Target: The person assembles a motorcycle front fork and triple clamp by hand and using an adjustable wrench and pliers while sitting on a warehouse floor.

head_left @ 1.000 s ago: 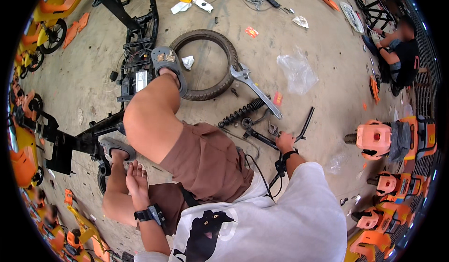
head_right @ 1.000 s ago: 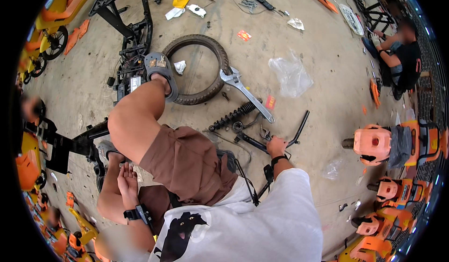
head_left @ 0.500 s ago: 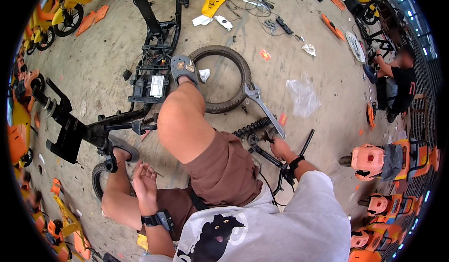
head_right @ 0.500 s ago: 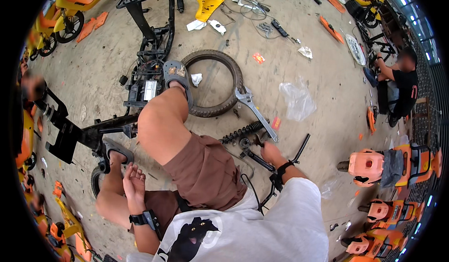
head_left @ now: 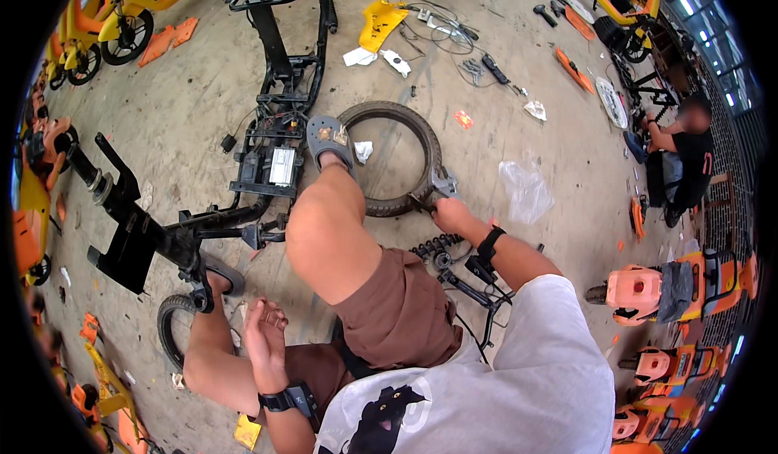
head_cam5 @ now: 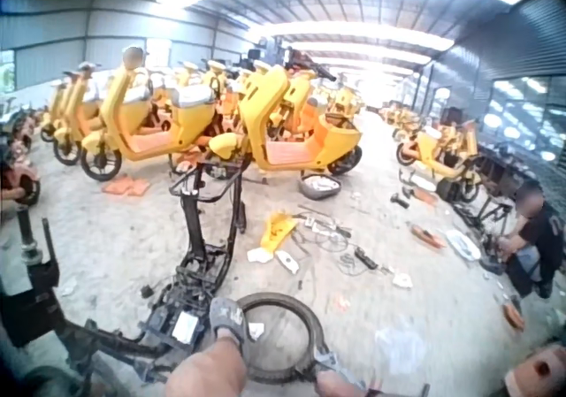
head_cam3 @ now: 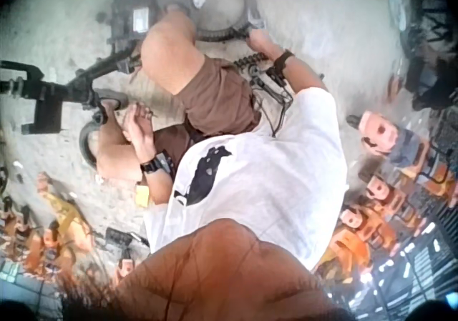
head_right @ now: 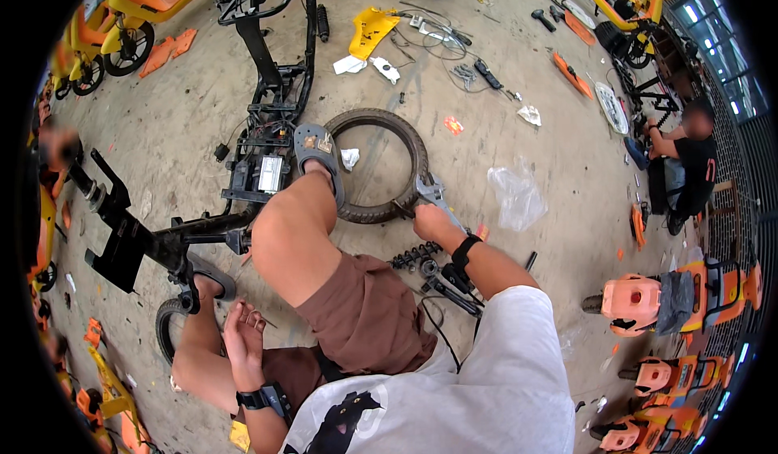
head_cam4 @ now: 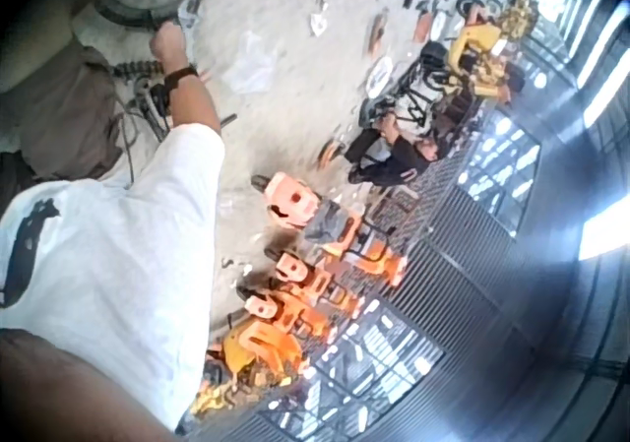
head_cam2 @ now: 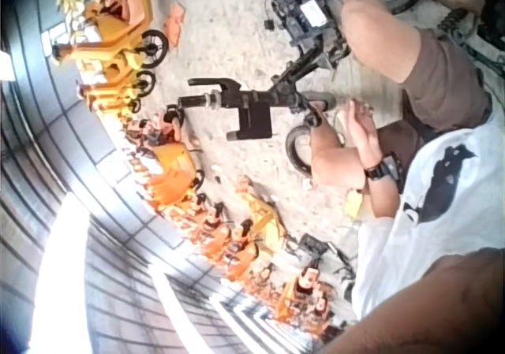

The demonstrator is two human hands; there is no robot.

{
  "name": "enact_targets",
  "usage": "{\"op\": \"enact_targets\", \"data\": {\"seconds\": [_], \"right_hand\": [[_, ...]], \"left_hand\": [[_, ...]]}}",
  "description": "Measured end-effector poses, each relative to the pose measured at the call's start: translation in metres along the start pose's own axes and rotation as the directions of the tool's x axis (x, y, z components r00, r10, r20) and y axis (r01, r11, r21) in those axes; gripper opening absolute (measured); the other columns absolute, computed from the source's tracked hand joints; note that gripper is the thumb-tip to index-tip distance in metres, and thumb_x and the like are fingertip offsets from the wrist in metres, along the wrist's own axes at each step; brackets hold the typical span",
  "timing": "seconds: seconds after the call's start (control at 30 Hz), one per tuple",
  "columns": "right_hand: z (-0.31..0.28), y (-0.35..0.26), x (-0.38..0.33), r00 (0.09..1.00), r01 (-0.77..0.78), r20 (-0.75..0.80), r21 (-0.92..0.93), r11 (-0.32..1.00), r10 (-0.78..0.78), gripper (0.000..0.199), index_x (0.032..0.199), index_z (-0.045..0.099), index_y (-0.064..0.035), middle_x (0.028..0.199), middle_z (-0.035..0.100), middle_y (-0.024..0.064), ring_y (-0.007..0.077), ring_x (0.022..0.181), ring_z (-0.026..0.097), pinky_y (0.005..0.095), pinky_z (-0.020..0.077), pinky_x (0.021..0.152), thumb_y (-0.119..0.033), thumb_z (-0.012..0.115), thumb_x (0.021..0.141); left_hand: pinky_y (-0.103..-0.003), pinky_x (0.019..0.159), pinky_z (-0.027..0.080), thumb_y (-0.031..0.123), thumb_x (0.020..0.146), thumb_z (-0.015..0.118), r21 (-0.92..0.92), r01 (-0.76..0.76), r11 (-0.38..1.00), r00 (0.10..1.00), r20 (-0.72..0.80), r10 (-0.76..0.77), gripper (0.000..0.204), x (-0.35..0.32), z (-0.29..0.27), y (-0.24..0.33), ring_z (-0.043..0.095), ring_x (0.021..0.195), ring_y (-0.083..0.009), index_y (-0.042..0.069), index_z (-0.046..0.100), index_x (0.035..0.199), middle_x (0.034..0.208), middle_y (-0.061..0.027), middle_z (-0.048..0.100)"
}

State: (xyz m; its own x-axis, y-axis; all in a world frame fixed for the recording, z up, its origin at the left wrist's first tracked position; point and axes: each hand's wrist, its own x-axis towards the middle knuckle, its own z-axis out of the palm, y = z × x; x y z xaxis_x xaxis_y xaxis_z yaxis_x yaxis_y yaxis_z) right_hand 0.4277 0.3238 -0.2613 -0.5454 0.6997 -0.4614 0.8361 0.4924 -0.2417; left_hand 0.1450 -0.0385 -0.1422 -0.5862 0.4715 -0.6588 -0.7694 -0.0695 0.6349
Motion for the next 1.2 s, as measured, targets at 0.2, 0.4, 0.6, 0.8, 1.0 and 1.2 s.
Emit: {"op": "enact_targets", "data": {"seconds": [0.2, 0.4, 0.6, 0.8, 1.0, 1.2], "right_hand": [[-0.05, -0.032, 0.018, 0.986, -0.142, 0.089, 0.037, 0.989, 0.138, 0.018, 0.076, 0.068, -0.0005, 0.078, 0.066, 0.0206, 0.0361, 0.074, 0.066, 0.0451, 0.0534, 0.067, -0.018, 0.065, 0.072], [-0.037, -0.058, 0.048, 0.972, -0.002, -0.229, -0.206, 0.979, -0.046, 0.014, 0.077, 0.072, -0.009, 0.08, 0.069, 0.0144, 0.0291, 0.077, 0.068, 0.04, 0.0537, 0.067, -0.015, 0.06, 0.074], [-0.035, -0.076, 0.058, 0.976, -0.023, -0.216, -0.169, 0.985, -0.014, 0.014, 0.078, 0.072, -0.0081, 0.08, 0.069, 0.0138, 0.0299, 0.077, 0.068, 0.0394, 0.053, 0.065, -0.013, 0.059, 0.076], [-0.02, -0.076, 0.061, 0.975, 0.002, -0.22, -0.181, 0.983, -0.042, 0.014, 0.078, 0.072, -0.0098, 0.08, 0.069, 0.0114, 0.0292, 0.077, 0.068, 0.0398, 0.0527, 0.066, -0.013, 0.059, 0.077], [-0.032, -0.072, 0.061, 0.971, -0.025, -0.237, -0.161, 0.987, -0.014, 0.009, 0.074, 0.071, -0.0083, 0.078, 0.069, 0.0128, 0.0298, 0.076, 0.068, 0.0403, 0.0535, 0.064, -0.014, 0.064, 0.071], [-0.035, -0.055, 0.066, 0.998, -0.024, -0.062, -0.224, 0.974, 0.01, 0.012, 0.079, 0.07, -0.0065, 0.082, 0.069, 0.0142, 0.0315, 0.078, 0.067, 0.0414, 0.0533, 0.069, -0.016, 0.065, 0.074]], "left_hand": [[-0.028, 0.064, 0.044, 0.018, 0.089, 0.06, -0.016, 0.041, 0.999, 0.999, 0.025, -0.04, 0.014, 0.008, 0.005, 0.0, 0.056, 0.074, -0.016, 0.008, 0.058, 0.099, 0.085, -0.0046, 0.061], [-0.025, 0.062, 0.039, 0.021, 0.089, 0.059, -0.038, 0.076, 0.996, 0.997, 0.03, -0.075, 0.01, 0.019, 0.0, -0.015, 0.052, 0.069, -0.0112, 0.012, 0.059, 0.094, 0.077, 0.0023, 0.058], [-0.025, 0.061, 0.039, 0.021, 0.089, 0.06, 0.03, 0.032, 0.999, 0.997, 0.063, -0.034, 0.011, 0.022, 0.018, -0.01, 0.052, 0.067, -0.0104, 0.011, 0.058, 0.094, 0.076, 0.003, 0.057], [-0.023, 0.058, 0.037, 0.023, 0.093, 0.058, -0.092, 0.11, 0.99, 0.991, 0.091, -0.102, 0.012, 0.022, 0.014, -0.008, 0.048, 0.064, -0.0085, 0.011, 0.056, 0.094, 0.073, 0.003, 0.053], [-0.023, 0.056, 0.036, 0.03, 0.094, 0.057, -0.143, 0.021, 0.989, 0.997, 0.08, -0.01, 0.02, 0.026, 0.004, -0.011, 0.046, 0.062, -0.0082, 0.01, 0.055, 0.098, 0.069, 0.0032, 0.05], [-0.022, 0.055, 0.036, 0.033, 0.094, 0.056, -0.176, -0.006, 0.984, 0.999, 0.044, 0.014, 0.023, 0.026, 0.0, -0.01, 0.045, 0.06, -0.0081, 0.01, 0.054, 0.095, 0.067, 0.003, 0.047]]}}
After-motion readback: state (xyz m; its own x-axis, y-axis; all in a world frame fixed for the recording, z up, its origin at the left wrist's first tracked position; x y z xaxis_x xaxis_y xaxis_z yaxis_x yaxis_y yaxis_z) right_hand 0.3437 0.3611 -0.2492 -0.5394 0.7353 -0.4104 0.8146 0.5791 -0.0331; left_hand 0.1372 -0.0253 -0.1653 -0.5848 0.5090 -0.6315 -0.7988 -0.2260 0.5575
